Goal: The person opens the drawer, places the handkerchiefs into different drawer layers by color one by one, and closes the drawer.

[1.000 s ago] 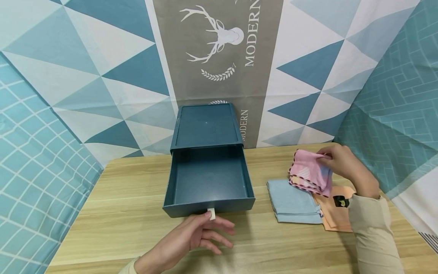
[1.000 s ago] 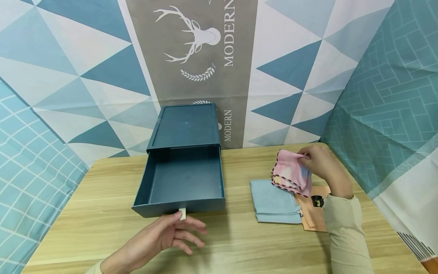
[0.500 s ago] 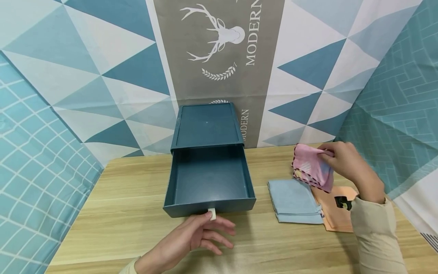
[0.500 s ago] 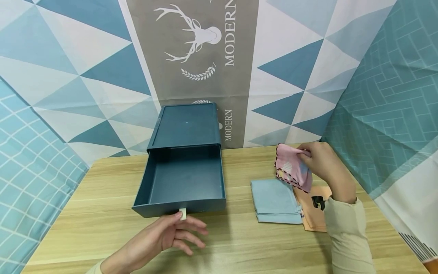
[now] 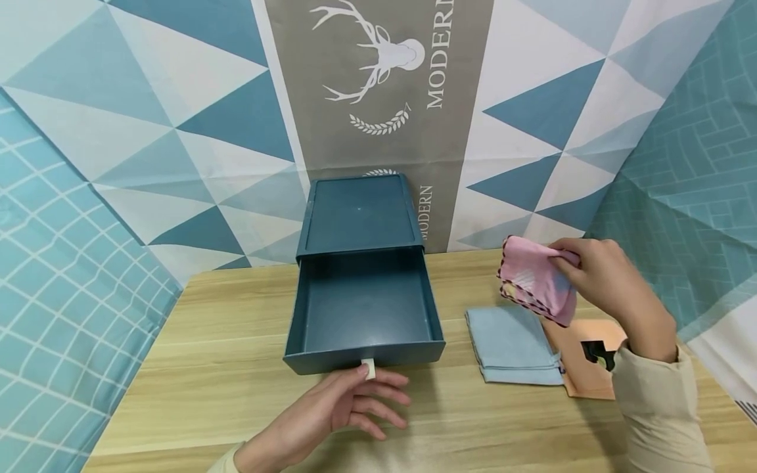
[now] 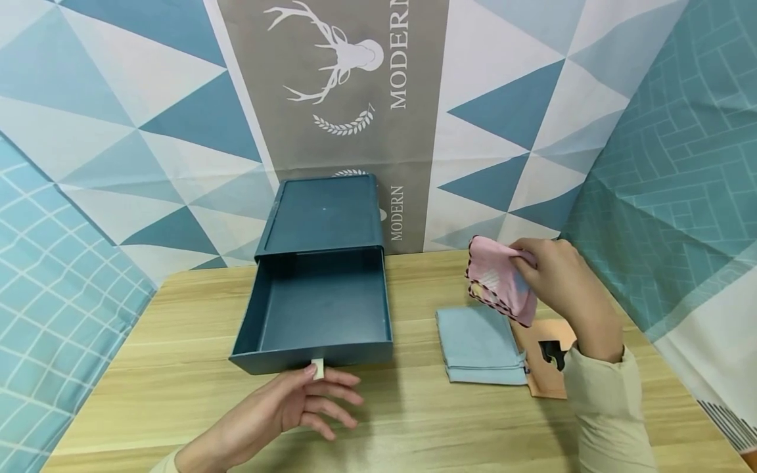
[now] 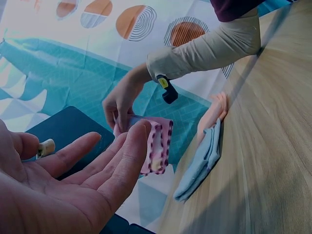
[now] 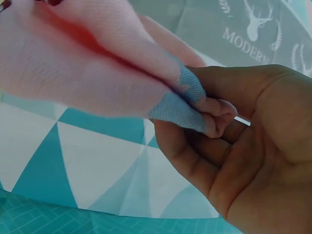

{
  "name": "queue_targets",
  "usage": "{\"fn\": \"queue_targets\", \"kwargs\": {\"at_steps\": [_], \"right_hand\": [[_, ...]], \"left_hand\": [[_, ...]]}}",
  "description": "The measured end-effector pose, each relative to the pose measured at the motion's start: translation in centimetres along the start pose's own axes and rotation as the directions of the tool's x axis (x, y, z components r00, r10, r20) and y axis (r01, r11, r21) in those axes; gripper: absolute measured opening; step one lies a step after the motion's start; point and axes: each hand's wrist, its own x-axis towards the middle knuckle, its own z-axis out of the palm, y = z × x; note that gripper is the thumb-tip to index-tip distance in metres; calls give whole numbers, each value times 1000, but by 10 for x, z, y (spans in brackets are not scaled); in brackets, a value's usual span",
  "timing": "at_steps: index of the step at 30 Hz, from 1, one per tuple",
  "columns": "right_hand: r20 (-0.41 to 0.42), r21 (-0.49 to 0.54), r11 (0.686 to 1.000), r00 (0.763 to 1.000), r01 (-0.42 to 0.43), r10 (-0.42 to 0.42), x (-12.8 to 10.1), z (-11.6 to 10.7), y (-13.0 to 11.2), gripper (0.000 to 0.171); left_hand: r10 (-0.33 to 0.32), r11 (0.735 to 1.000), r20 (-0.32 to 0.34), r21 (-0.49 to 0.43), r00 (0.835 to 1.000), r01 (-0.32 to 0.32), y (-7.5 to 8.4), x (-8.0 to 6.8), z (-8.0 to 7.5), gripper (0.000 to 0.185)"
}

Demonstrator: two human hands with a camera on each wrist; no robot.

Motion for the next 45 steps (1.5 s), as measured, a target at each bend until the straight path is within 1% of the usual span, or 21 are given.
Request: {"fn": "queue_targets", "kwargs": {"at_steps": [5, 12, 19, 22, 26, 31, 38, 42, 45], "right_hand": [[-73, -11, 999, 996, 46, -46, 0, -3, -11, 12], [-142, -2, 997, 987, 74, -73, -2, -10, -27, 14], [-217, 23, 996, 973, 87, -80, -7, -14, -40, 21], [-259, 44, 994, 962, 100, -86, -8, -13, -43, 25], [-339, 67, 987, 934, 145, -114, -8, -12, -48, 30], [-449, 83, 976, 882, 201, -143, -7, -12, -55, 34], [-535, 94, 956, 824, 277, -186, -3, -18, -63, 23], [-585, 115, 938, 786, 326, -201, 2, -23, -76, 18], [-619, 132, 926, 759, 353, -201, 6, -27, -90, 17]], "left_hand": [[6, 1000, -2, 3, 1000, -6, 1, -1, -1, 56], [16, 1000, -4, 4, 1000, -16, 2, -2, -2, 55], [23, 1000, 7, -2, 1000, -23, 3, -2, -2, 54], [19, 1000, 6, 2, 1000, -19, 3, -2, -2, 52], [18, 1000, 4, 8, 1000, -18, 3, -3, -2, 53], [16, 1000, -8, 20, 1000, -16, 3, -3, -2, 55], [14, 999, -7, 29, 1000, -14, 2, -2, -1, 54], [18, 999, -3, 34, 1000, -18, 1, -2, -1, 54], [17, 999, -4, 36, 1000, -17, 1, -2, -1, 54]]}}
